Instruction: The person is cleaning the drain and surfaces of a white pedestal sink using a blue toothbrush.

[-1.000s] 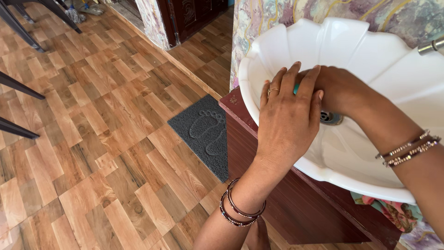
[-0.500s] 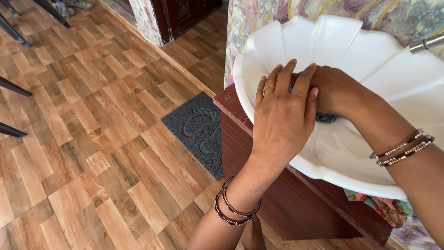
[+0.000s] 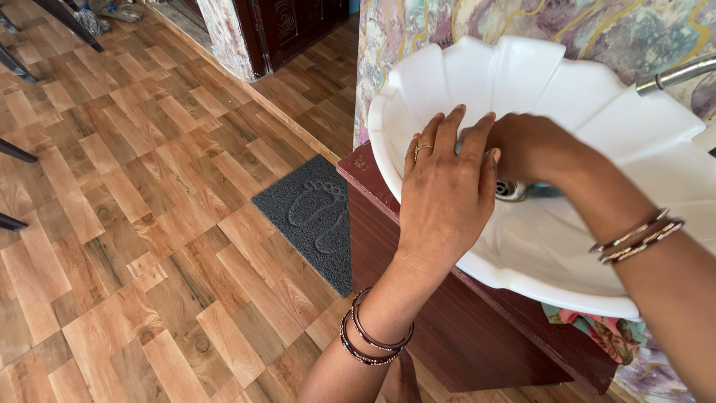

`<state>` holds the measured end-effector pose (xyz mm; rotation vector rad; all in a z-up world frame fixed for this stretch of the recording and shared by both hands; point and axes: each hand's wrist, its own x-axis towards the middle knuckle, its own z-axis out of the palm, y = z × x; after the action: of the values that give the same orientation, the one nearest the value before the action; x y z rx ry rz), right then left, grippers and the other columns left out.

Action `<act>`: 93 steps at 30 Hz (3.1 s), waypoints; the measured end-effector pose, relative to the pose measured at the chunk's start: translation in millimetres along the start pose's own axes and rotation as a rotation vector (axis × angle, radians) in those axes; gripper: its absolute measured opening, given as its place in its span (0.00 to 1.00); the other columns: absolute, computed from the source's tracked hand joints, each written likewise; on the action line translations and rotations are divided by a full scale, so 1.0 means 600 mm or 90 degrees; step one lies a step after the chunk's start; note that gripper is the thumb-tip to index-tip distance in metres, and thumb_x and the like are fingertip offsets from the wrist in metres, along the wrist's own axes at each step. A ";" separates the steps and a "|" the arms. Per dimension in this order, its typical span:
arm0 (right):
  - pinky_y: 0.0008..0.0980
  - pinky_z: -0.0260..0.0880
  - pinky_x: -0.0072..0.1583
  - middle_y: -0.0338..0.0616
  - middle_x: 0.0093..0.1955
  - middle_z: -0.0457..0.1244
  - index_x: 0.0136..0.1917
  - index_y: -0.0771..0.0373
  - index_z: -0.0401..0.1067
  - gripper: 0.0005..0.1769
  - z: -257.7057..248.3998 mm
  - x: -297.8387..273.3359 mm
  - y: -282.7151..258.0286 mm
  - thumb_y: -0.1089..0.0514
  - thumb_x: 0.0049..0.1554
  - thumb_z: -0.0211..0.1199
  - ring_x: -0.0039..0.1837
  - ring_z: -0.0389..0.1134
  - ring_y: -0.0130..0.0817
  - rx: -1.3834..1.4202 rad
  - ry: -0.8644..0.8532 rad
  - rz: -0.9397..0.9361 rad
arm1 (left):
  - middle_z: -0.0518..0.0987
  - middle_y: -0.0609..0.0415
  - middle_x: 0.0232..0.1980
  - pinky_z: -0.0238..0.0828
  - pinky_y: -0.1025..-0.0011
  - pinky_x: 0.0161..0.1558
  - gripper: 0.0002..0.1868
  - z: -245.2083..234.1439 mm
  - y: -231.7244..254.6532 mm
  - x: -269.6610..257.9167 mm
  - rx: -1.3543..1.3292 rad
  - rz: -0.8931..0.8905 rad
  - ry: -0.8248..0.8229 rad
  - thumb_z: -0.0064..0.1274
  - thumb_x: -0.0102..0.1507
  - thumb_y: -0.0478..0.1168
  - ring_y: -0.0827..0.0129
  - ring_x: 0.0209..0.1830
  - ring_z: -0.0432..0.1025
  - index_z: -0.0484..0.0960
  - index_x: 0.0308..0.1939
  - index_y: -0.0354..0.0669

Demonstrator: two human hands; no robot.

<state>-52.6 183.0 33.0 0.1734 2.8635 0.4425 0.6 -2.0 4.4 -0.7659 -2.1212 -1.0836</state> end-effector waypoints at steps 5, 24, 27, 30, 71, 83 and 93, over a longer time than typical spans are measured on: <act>0.45 0.76 0.56 0.50 0.48 0.73 0.52 0.57 0.79 0.16 -0.006 -0.005 0.010 0.46 0.56 0.65 0.53 0.75 0.48 -0.008 0.052 -0.028 | 0.71 0.40 0.70 0.60 0.47 0.75 0.21 0.003 -0.002 -0.001 -0.005 0.003 0.000 0.48 0.71 0.44 0.46 0.74 0.66 0.76 0.67 0.44; 0.50 0.74 0.55 0.46 0.50 0.72 0.65 0.40 0.74 0.28 0.007 0.000 0.059 0.41 0.51 0.70 0.54 0.73 0.51 0.046 0.153 -0.022 | 0.73 0.39 0.68 0.60 0.46 0.73 0.20 0.002 -0.003 -0.001 -0.018 0.008 -0.006 0.48 0.71 0.44 0.45 0.72 0.67 0.77 0.65 0.43; 0.47 0.76 0.56 0.41 0.49 0.74 0.62 0.40 0.77 0.25 0.012 -0.006 0.082 0.40 0.51 0.71 0.55 0.75 0.44 -0.057 0.098 0.068 | 0.77 0.44 0.64 0.59 0.46 0.73 0.18 0.004 -0.003 0.001 -0.010 0.002 -0.032 0.47 0.71 0.44 0.46 0.72 0.67 0.79 0.63 0.45; 0.48 0.75 0.56 0.44 0.49 0.73 0.59 0.44 0.77 0.22 0.004 -0.007 0.062 0.43 0.51 0.71 0.54 0.74 0.48 0.009 0.104 0.019 | 0.78 0.44 0.63 0.59 0.46 0.74 0.17 0.002 -0.002 0.000 -0.010 0.004 -0.032 0.47 0.71 0.44 0.47 0.71 0.68 0.80 0.61 0.45; 0.44 0.73 0.52 0.49 0.43 0.72 0.43 0.62 0.76 0.12 0.019 -0.004 -0.029 0.51 0.57 0.61 0.49 0.73 0.47 0.192 0.228 -0.144 | 0.78 0.47 0.65 0.70 0.57 0.69 0.17 -0.022 0.005 0.012 -0.172 0.013 0.032 0.48 0.73 0.38 0.53 0.69 0.71 0.77 0.66 0.45; 0.53 0.71 0.50 0.52 0.44 0.72 0.60 0.53 0.73 0.19 0.010 0.010 0.068 0.53 0.55 0.62 0.50 0.73 0.54 0.112 0.261 -0.028 | 0.78 0.47 0.65 0.70 0.57 0.68 0.19 -0.029 0.010 0.014 -0.185 0.000 0.028 0.51 0.70 0.40 0.54 0.68 0.71 0.78 0.65 0.46; 0.48 0.73 0.51 0.49 0.44 0.71 0.48 0.53 0.79 0.14 -0.012 0.000 0.014 0.44 0.57 0.60 0.48 0.73 0.49 0.226 0.203 0.023 | 0.76 0.45 0.67 0.69 0.56 0.66 0.21 -0.033 0.012 0.023 -0.171 -0.007 -0.014 0.52 0.69 0.41 0.50 0.69 0.70 0.77 0.67 0.45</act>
<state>-53.8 189.0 42.1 0.2343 3.2361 -0.0449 2.3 -12.3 27.0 -0.8931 -2.0232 -1.3899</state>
